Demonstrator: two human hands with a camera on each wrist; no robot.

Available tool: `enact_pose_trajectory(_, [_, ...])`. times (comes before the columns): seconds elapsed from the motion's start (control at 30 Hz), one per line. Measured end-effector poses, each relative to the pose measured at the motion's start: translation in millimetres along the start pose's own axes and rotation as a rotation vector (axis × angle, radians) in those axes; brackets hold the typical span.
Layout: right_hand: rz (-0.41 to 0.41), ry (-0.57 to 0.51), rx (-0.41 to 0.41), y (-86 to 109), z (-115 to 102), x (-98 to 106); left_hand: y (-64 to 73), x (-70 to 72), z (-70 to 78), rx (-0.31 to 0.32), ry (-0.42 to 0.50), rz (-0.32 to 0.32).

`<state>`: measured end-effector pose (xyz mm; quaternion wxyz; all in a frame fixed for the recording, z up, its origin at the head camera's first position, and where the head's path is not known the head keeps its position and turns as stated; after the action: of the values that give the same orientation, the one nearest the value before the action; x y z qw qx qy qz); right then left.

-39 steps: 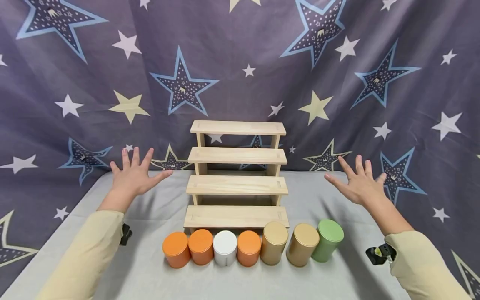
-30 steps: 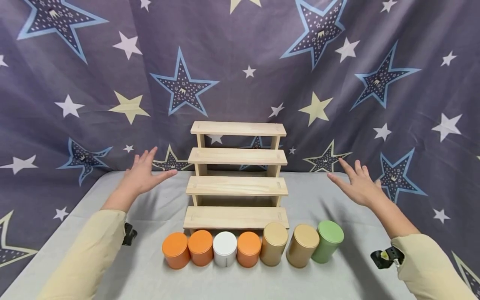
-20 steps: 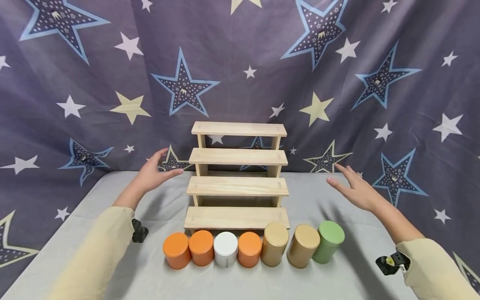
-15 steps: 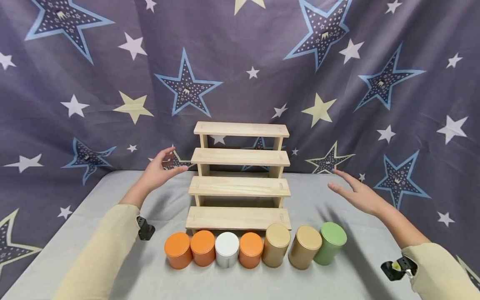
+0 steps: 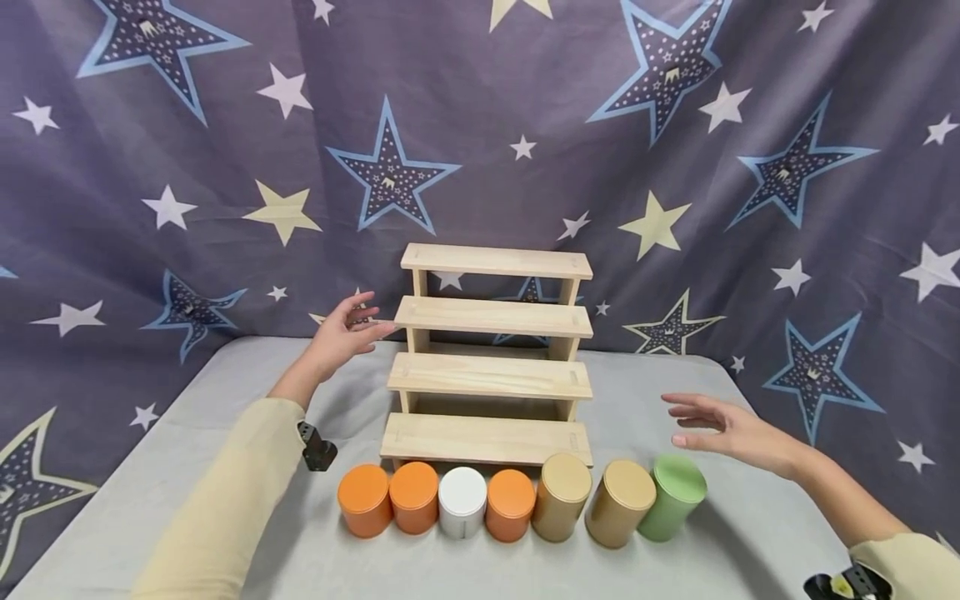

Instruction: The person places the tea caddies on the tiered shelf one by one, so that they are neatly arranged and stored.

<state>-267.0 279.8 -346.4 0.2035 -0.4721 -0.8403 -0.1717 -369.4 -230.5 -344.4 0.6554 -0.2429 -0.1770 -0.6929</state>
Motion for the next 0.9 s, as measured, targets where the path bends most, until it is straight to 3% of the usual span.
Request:
enact_pose_trajectory(0.33, [-0.152, -0.107, 0.063, 12.2, 9.5, -21.8, -8.2, -16.1, 6.6, 0.012, 0.027, -0.032])
enact_pose_trajectory(0.63, [-0.154, -0.099, 0.096, 12.0, 14.3, -30.0, -13.1, -24.5, 3.6, 0.050, 0.061, -0.009])
enact_pose_trajectory(0.9, [-0.150, -0.138, 0.093, 16.0, 19.6, -35.8, -15.9, -32.3, 4.3, 0.045, 0.103, -0.003])
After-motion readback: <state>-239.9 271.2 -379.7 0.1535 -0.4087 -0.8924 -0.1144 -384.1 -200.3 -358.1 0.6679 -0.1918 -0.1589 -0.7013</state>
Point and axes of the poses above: each hand's wrist, its own y-axis away from the middle knuckle, its own x-axis out of the back of the hand, z = x × y, the point moved 6 cm from there along -y, towards the middle knuckle, and after that the axes turned 14 degrees about -y, right-handed, at the moved point
